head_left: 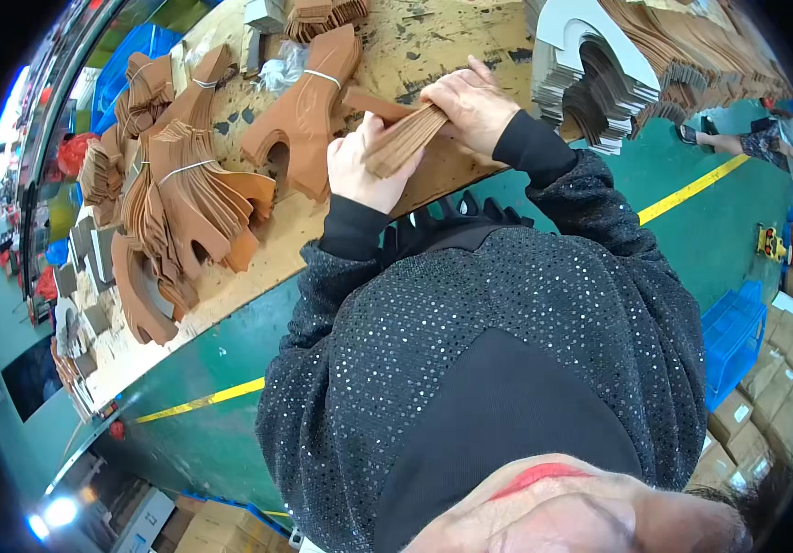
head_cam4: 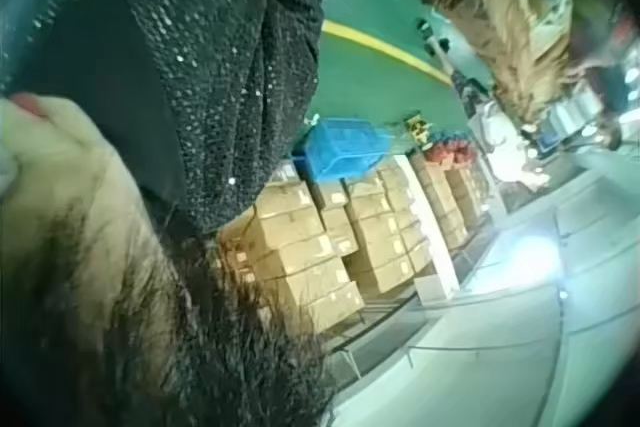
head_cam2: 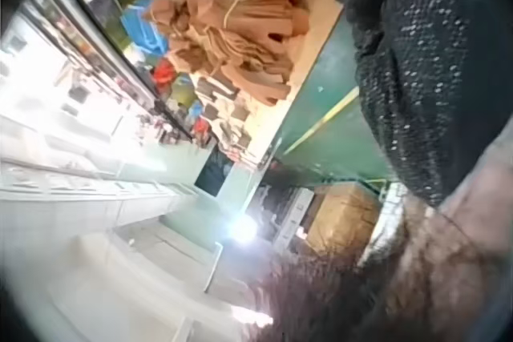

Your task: The person sorts and stacks curved leather components into organized piles by hand.

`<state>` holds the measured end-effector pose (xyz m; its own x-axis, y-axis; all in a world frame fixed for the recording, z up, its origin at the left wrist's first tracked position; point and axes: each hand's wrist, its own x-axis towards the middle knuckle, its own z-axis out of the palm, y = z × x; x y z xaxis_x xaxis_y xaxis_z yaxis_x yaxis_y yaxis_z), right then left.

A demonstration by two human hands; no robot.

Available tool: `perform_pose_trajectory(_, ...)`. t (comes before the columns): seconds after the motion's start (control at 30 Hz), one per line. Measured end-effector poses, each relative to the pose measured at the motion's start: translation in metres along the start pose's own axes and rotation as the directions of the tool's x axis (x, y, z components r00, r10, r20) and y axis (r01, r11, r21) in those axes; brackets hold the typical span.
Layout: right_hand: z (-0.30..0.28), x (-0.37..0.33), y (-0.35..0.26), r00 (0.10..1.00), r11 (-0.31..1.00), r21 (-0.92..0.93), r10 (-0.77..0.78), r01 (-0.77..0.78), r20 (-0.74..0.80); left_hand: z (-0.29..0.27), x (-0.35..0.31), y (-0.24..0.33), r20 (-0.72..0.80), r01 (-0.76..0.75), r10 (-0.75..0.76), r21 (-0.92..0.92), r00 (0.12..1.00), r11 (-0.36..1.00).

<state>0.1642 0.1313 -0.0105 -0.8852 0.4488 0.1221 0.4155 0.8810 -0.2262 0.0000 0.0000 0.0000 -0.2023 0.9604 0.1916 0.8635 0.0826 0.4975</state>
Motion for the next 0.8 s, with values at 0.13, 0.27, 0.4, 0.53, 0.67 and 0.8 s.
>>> perform_pose_trajectory(0.13,0.004,0.003,-0.001,0.996,1.0,0.004,-0.01,0.01,-0.085,0.004,-0.002,-0.007,-0.09,0.01,-0.034,-0.253,0.995,0.967)
perform_pose_trajectory(0.27,0.0,0.006,-0.004,0.999,1.0,-0.006,0.026,-0.027,-0.041,0.005,-0.006,-0.003,-0.176,-0.034,-0.069,-0.523,0.982,0.851)
perform_pose_trajectory(0.4,-0.002,0.001,-0.011,0.993,0.996,-0.017,0.086,-0.087,-0.081,0.01,-0.001,-0.01,-0.15,-0.024,-0.108,-0.681,0.983,0.732)
perform_pose_trajectory(0.53,0.005,-0.007,-0.013,0.983,0.99,-0.079,0.103,-0.116,-0.15,0.007,0.004,-0.015,-0.132,-0.126,0.095,-0.254,0.987,0.959)
perform_pose_trajectory(0.67,-0.001,-0.012,-0.019,0.986,0.989,-0.063,0.126,-0.134,-0.111,0.01,0.004,-0.025,-0.036,-0.171,0.167,-0.221,0.985,0.96)
perform_pose_trajectory(0.8,-0.018,-0.02,-0.033,0.978,0.992,0.065,0.115,-0.105,-0.176,0.006,0.009,-0.026,-0.01,-0.279,0.283,-0.186,0.959,0.942)
